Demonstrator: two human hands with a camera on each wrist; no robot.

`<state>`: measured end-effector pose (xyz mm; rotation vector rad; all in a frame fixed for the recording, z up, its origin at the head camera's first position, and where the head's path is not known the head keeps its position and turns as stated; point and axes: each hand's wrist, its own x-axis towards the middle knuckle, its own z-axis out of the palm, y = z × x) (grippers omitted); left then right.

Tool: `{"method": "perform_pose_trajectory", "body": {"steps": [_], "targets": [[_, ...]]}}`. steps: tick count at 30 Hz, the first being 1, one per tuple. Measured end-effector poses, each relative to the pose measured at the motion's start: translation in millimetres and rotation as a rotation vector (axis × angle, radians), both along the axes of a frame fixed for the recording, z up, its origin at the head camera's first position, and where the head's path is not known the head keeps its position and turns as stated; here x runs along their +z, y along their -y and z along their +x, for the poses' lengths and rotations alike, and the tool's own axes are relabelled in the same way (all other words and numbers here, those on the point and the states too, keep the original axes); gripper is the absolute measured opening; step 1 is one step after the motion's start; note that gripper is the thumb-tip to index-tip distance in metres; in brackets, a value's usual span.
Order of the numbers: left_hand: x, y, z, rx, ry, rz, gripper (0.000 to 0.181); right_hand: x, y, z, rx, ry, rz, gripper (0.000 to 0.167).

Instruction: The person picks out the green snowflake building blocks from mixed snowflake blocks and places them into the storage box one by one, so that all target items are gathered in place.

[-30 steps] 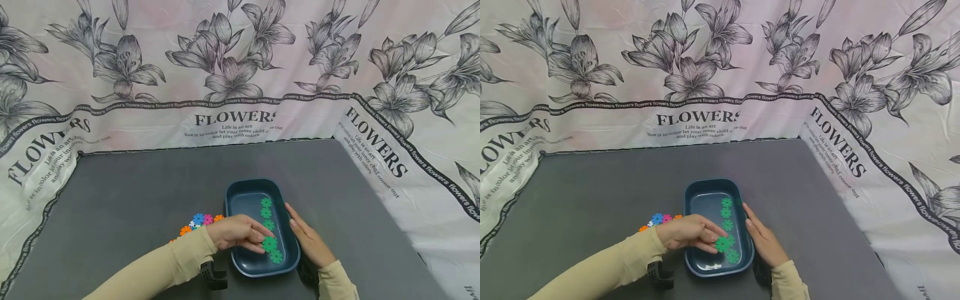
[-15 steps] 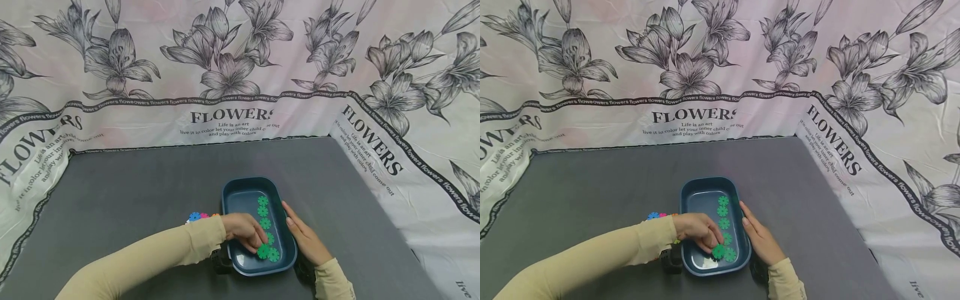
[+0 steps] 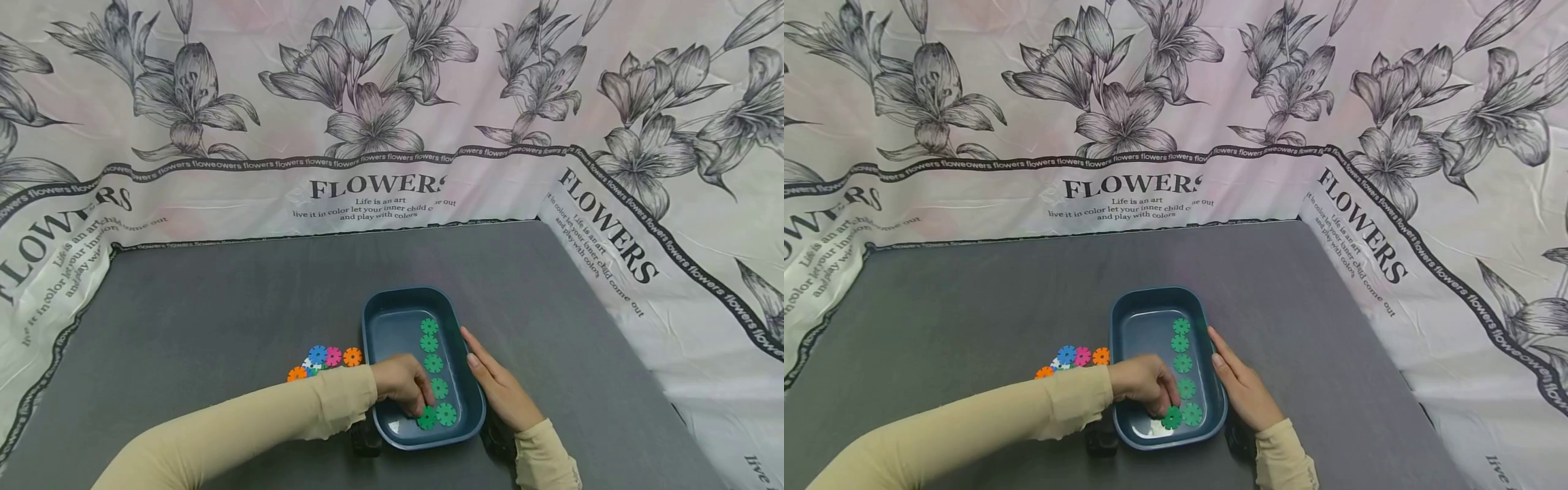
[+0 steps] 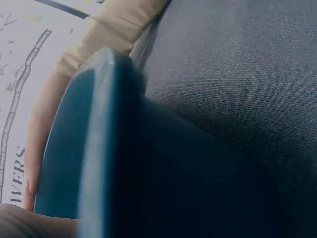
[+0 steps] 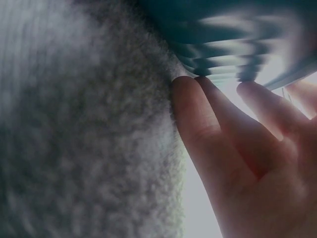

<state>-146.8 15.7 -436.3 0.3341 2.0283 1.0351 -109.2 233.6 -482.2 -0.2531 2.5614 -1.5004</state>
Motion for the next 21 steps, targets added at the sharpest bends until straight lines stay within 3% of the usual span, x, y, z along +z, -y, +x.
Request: {"method": "perform_pose_trajectory", "body": {"steps": [3,6,10,14,18,21], "targets": [[1.8,0.7,-0.1,-0.014,-0.050,-0.028,0.016,-0.7,0.2,0.0,-0.001,-0.005,0.001,0.048],[3.7,1.7,-0.3,-0.023,-0.057,-0.034,0.013,-1.1,-0.1,0.4,-0.004,-0.007,0.006,0.048],[8.2,4.5,-1.0,-0.062,-0.074,-0.021,0.011,-0.2,0.2,-1.5,-0.010,-0.002,0.011,0.048],[13.6,7.3,-0.2,-0.102,-0.130,-0.014,0.012,0.8,0.3,-2.7,-0.022,-0.003,0.016,0.048],[25.3,21.7,-0.1,-0.117,-0.204,0.095,0.017,0.5,0.4,-2.3,-0.018,-0.009,0.028,0.048],[40.0,48.0,0.3,-0.050,-0.259,0.256,0.020,0.9,0.3,-2.0,-0.013,-0.006,0.033,0.049]]}}
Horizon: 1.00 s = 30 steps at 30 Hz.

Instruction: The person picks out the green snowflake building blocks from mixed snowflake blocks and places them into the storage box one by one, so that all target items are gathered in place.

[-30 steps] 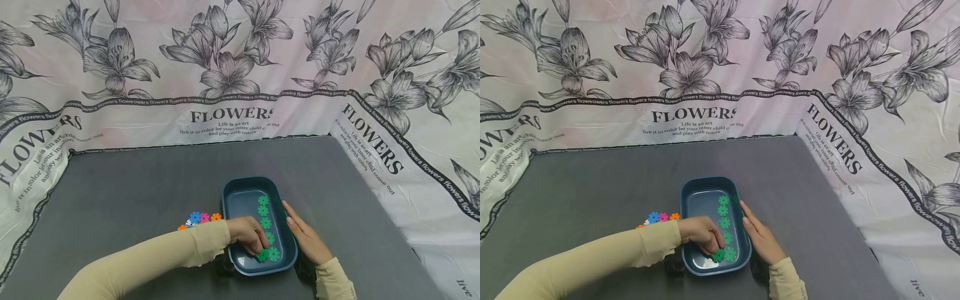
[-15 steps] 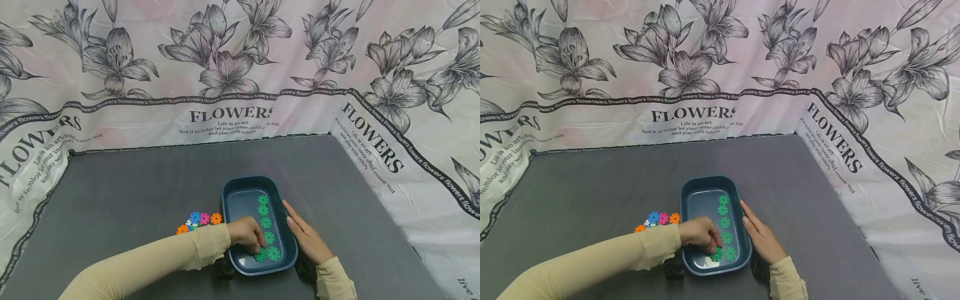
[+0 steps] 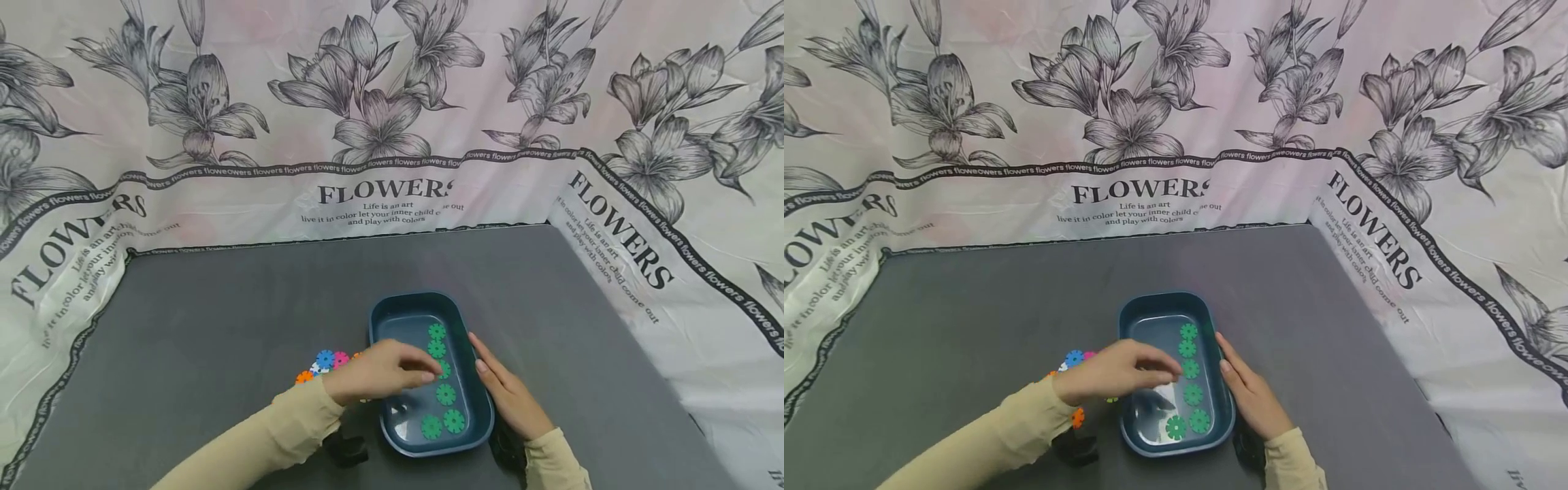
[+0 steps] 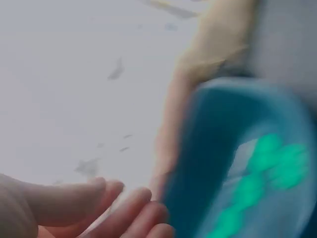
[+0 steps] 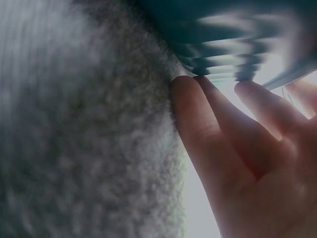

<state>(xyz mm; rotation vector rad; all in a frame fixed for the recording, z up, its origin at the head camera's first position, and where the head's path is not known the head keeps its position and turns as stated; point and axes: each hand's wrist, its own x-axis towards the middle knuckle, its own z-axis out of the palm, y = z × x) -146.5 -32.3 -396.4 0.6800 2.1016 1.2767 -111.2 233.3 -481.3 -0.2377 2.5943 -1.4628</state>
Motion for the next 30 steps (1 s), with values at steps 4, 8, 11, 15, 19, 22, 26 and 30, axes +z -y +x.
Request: {"method": "perform_pose_trajectory", "body": {"steps": [4,8,11,15,19,22,26,30], "targets": [[10.0,43.2,8.2,0.171,-0.112,0.075,0.019,0.5,-0.8,0.1,-0.005,0.007,0.003,0.049],[-7.8,74.6,24.5,0.351,-0.293,-0.102,0.016,0.1,-1.5,0.8,-0.011,0.000,0.017,0.049],[-30.0,89.2,37.3,0.484,-0.401,-0.258,0.019,-0.8,-1.3,1.5,-0.013,-0.004,0.030,0.048],[-55.7,102.0,53.3,0.628,-0.432,-0.419,0.021,-1.3,0.6,1.1,-0.011,-0.005,0.040,0.048],[-73.6,104.9,64.3,0.676,-0.398,-0.511,0.027,-0.1,1.0,0.7,-0.012,-0.003,0.049,0.048],[-80.4,104.1,67.4,0.685,-0.389,-0.540,0.028,-0.2,0.7,0.3,-0.013,-0.007,0.052,0.048],[-84.4,104.4,68.7,0.682,-0.400,-0.551,0.030,-1.6,1.2,0.3,-0.011,-0.009,0.051,0.048],[-86.0,103.9,67.9,0.675,-0.443,-0.526,0.032,-1.3,1.1,0.8,-0.012,-0.007,0.056,0.048]]}}
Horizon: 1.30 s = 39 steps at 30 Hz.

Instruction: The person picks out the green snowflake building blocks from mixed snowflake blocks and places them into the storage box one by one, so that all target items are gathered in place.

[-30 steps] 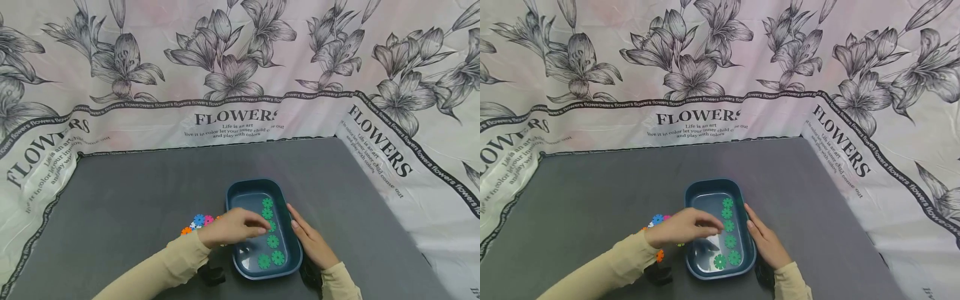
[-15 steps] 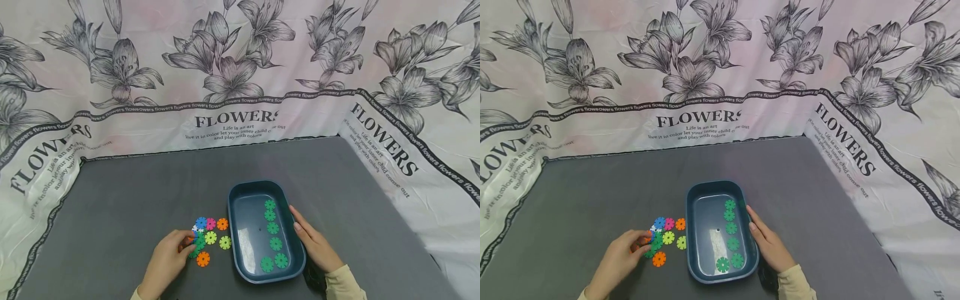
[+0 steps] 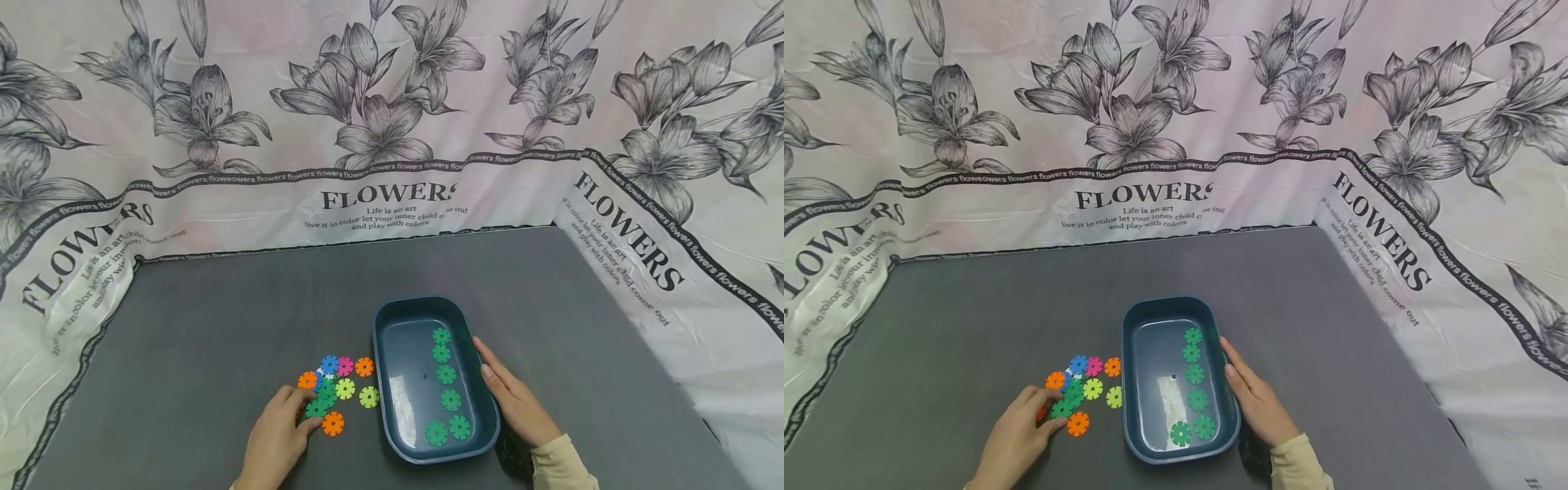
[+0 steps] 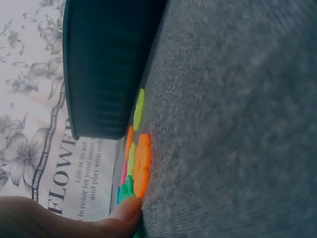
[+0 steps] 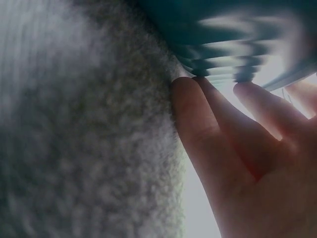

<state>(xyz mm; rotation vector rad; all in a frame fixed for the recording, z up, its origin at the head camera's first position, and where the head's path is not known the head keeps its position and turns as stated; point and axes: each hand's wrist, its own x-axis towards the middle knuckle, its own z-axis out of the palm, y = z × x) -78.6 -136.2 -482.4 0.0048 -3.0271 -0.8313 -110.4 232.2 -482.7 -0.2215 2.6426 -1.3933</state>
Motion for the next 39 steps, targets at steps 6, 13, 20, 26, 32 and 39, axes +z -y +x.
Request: {"method": "perform_pose_trajectory", "body": {"steps": [6,13,20,26,32,39], "targets": [[-0.2,2.7,-0.9,-0.014,-0.064,0.137,0.025,-0.2,-0.7,0.3,0.008,-0.001,-0.006,0.049],[12.0,6.3,-4.0,0.140,0.143,0.535,0.018,-0.4,1.2,-0.9,0.008,-0.005,0.008,0.048],[35.0,-4.4,-22.6,0.110,0.315,0.915,0.040,1.2,0.8,0.2,0.000,-0.002,0.005,0.048],[50.6,-35.9,-47.2,-0.131,0.382,0.987,0.042,0.9,0.2,-0.4,-0.004,-0.011,-0.018,0.048],[53.1,-75.8,-73.3,-0.314,0.425,0.865,0.030,0.6,0.2,-0.4,-0.012,-0.007,-0.016,0.048],[54.3,-109.5,-94.8,-0.400,0.519,0.708,0.020,0.9,0.8,0.4,-0.018,0.011,-0.012,0.048]]}}
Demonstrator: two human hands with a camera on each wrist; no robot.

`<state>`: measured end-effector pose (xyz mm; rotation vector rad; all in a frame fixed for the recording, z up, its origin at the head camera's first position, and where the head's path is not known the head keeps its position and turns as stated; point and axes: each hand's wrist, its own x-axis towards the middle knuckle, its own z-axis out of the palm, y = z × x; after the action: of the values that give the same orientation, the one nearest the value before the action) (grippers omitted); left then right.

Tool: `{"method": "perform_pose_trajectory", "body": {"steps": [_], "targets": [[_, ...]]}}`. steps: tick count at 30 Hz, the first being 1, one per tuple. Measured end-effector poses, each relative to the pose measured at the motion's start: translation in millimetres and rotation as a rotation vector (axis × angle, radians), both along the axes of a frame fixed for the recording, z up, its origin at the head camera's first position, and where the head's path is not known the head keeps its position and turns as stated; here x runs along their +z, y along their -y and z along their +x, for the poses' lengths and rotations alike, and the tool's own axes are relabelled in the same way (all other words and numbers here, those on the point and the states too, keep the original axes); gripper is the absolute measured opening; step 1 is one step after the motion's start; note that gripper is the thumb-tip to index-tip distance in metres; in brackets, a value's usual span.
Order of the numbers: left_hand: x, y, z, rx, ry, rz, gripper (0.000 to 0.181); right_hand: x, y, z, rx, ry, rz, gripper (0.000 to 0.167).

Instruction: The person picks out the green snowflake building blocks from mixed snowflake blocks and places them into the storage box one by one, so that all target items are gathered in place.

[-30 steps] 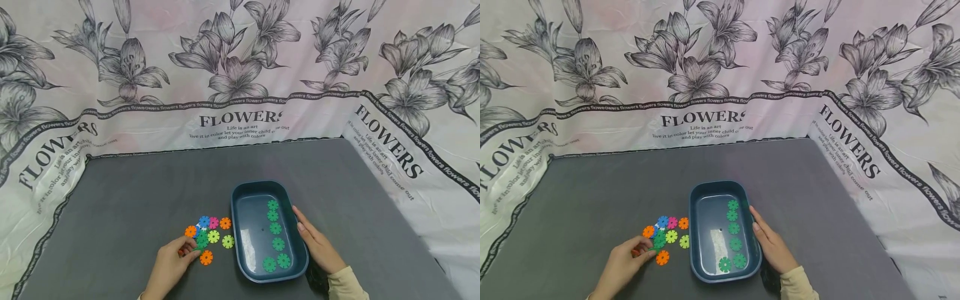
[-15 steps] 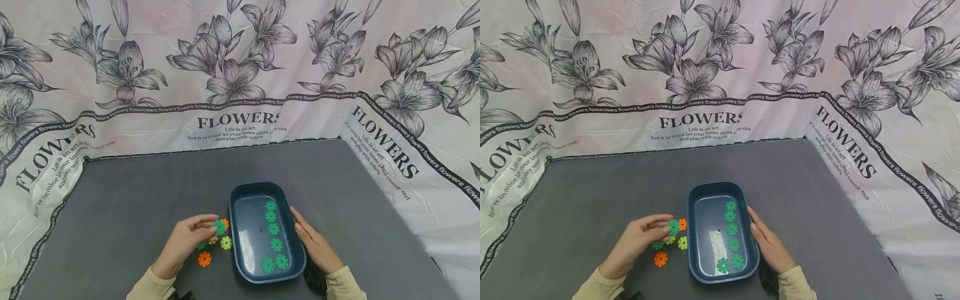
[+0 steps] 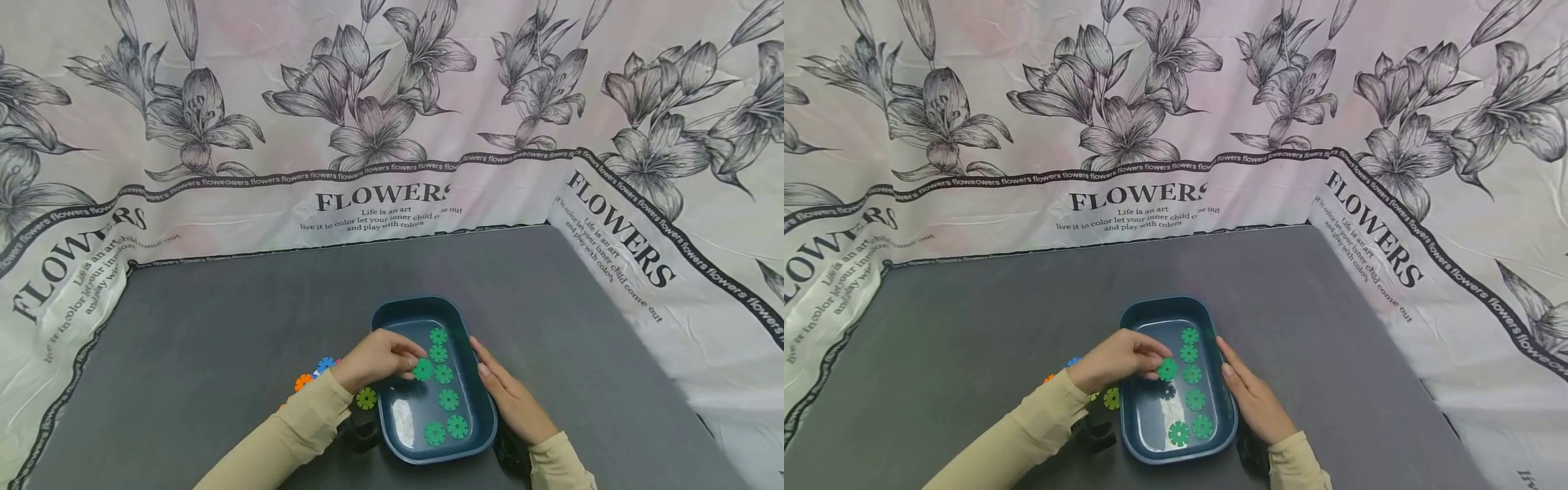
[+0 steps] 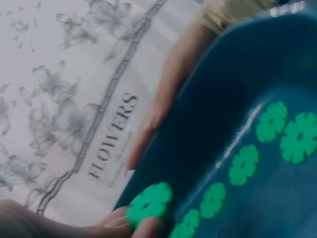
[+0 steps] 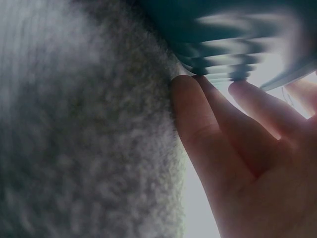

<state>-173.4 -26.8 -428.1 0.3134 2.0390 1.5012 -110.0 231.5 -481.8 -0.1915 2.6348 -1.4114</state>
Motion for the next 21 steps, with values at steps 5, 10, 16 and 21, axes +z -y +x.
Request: {"method": "perform_pose_trajectory", "body": {"steps": [5,10,16,21], "targets": [[-1.8,-16.6,-2.1,-0.109,-0.029,-0.126,0.015,-1.2,0.0,0.1,0.008,0.011,-0.043,0.048],[-6.0,-29.0,1.9,-0.176,-0.058,-0.199,0.016,-1.5,-0.2,0.4,0.007,0.020,-0.053,0.048],[-10.6,-32.9,7.5,-0.221,-0.101,-0.235,0.017,-2.0,1.0,0.0,0.018,0.017,-0.063,0.048],[-10.9,-32.7,7.5,-0.230,-0.147,-0.249,0.017,-0.5,0.4,-0.2,0.010,0.011,-0.058,0.047]]}}
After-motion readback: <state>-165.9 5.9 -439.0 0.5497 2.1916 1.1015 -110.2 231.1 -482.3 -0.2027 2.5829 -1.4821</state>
